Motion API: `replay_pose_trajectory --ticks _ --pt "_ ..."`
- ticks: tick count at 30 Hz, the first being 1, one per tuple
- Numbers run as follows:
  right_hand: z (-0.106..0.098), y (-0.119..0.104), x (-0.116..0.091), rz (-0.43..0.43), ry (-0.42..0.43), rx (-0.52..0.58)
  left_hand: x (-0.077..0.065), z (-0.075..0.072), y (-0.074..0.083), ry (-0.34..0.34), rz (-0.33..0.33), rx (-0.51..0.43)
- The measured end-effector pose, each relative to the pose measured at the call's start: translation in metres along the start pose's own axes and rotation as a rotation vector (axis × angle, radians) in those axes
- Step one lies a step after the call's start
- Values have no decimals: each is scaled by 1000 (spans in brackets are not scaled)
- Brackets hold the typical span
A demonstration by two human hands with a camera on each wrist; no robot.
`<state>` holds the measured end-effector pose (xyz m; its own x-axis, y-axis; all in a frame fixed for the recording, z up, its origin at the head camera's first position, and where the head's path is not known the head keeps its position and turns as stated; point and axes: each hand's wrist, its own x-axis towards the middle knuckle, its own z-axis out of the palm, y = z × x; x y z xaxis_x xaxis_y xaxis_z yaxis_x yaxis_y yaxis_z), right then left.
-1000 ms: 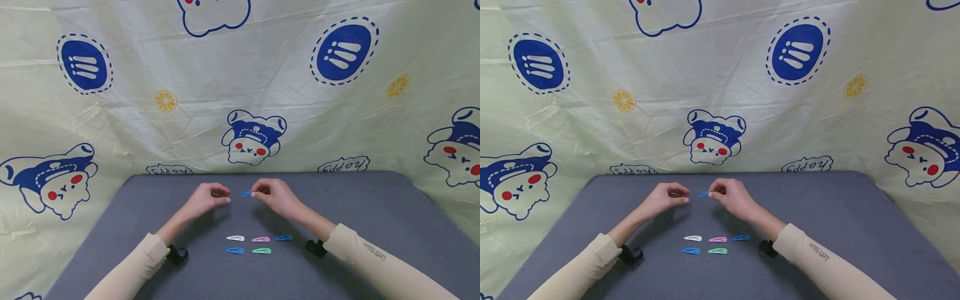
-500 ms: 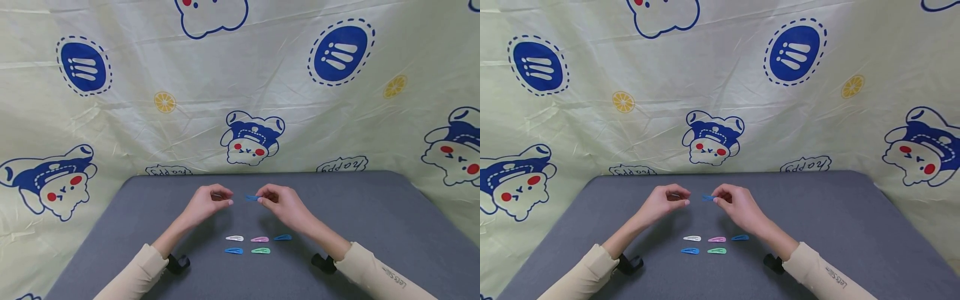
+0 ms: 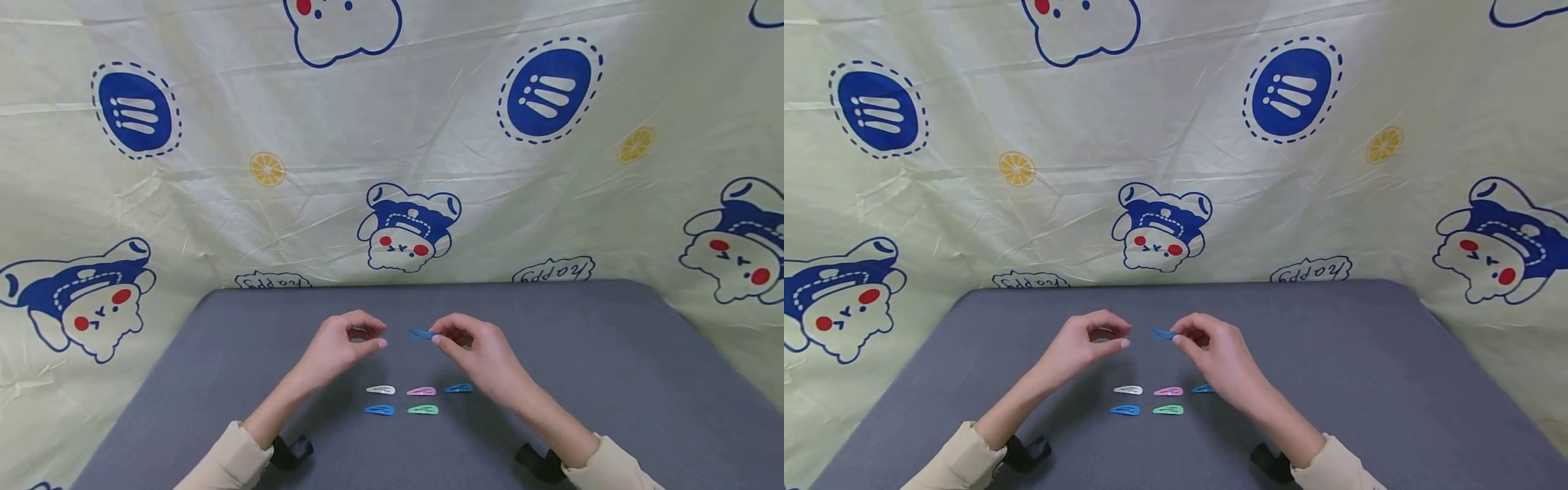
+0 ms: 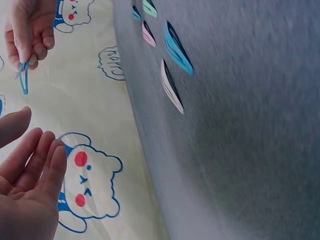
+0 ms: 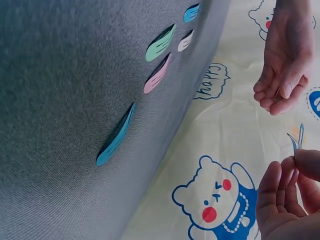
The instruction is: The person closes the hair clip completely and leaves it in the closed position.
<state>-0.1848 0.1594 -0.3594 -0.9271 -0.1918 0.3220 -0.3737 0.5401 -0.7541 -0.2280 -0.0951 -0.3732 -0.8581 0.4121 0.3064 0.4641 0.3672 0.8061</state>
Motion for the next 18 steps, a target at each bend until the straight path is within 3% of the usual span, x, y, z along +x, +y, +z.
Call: replay_pose_trajectory --ticks 18 --pt "-10 -23 -36 16 76 61 -33 4 38 -15 -11 -51"
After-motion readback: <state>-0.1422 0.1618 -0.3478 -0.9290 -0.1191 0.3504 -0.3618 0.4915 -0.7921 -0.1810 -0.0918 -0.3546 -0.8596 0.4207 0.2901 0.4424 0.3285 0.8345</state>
